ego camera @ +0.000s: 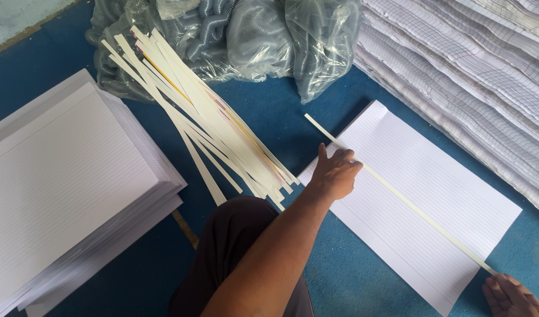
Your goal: The person sits on the floor and assembles notebooks by stacking lined paper sheets, aligning them, and securing them with a plastic binding strip. They then fold the paper stack in half to form a booklet.
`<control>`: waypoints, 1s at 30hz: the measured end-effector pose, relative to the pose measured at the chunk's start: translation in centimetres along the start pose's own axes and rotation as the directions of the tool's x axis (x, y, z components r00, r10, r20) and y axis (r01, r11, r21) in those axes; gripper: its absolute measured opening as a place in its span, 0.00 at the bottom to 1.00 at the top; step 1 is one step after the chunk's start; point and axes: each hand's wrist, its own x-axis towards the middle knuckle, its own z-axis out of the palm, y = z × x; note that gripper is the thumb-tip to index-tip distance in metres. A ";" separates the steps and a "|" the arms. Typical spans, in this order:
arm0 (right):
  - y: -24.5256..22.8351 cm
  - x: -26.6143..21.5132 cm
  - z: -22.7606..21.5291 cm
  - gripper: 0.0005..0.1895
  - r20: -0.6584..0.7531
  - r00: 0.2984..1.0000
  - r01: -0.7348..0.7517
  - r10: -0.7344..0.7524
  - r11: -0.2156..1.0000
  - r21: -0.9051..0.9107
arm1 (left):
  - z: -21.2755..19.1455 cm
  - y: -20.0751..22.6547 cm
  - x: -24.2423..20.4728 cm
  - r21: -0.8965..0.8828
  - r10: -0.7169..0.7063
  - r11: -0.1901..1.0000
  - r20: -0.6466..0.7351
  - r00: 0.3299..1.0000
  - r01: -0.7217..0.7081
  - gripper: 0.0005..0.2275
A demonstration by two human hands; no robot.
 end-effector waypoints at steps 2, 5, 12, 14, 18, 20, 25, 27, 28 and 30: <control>-0.1 0.2 0.0 0.14 -0.017 0.999 -0.030 0.031 0.996 0.078 | 0.0 0.0 0.0 0.018 0.004 1.000 0.012 1.000 -0.004 0.15; -0.5 0.6 -0.1 0.17 -0.062 0.993 -0.078 0.097 0.964 0.252 | 0.0 -0.1 0.1 0.031 0.004 1.000 0.011 1.000 -0.004 0.16; -3.3 1.0 0.6 0.16 -0.139 0.924 0.219 -0.356 0.792 -0.570 | 0.3 -0.2 -0.1 0.062 0.010 0.998 0.004 1.000 -0.010 0.17; -4.9 -0.4 2.0 0.16 -0.074 0.766 0.437 -0.639 0.602 -0.668 | 0.2 -0.3 0.0 0.046 0.003 0.999 0.028 1.000 -0.005 0.18; -9.0 -4.6 7.4 0.15 0.129 0.556 0.661 -0.821 0.343 -0.668 | 0.5 -0.6 0.0 0.033 0.021 0.999 0.006 1.000 -0.021 0.18; -11.0 -7.1 11.0 0.13 0.248 0.488 0.704 -0.837 0.209 -0.679 | 0.7 -0.7 0.0 0.017 0.026 1.000 -0.025 0.999 -0.026 0.18; -13.9 -13.9 17.3 0.25 0.383 0.639 0.680 -0.667 0.257 -0.687 | 1.3 -0.9 0.0 -0.007 0.022 1.000 -0.049 0.999 -0.023 0.19; -14.8 -15.3 18.5 0.29 0.417 0.685 0.644 -0.597 0.230 -0.729 | 1.3 -0.9 0.1 -0.008 0.014 1.000 -0.048 0.999 -0.015 0.19; -15.0 -15.9 18.9 0.30 0.424 0.700 0.633 -0.575 0.224 -0.741 | 1.4 -0.9 0.0 -0.005 0.017 1.000 -0.058 0.998 -0.017 0.19; -15.3 -16.6 19.4 0.33 0.432 0.734 0.604 -0.523 0.213 -0.768 | 1.5 -0.9 -0.2 -0.001 0.021 1.000 -0.078 0.997 -0.021 0.19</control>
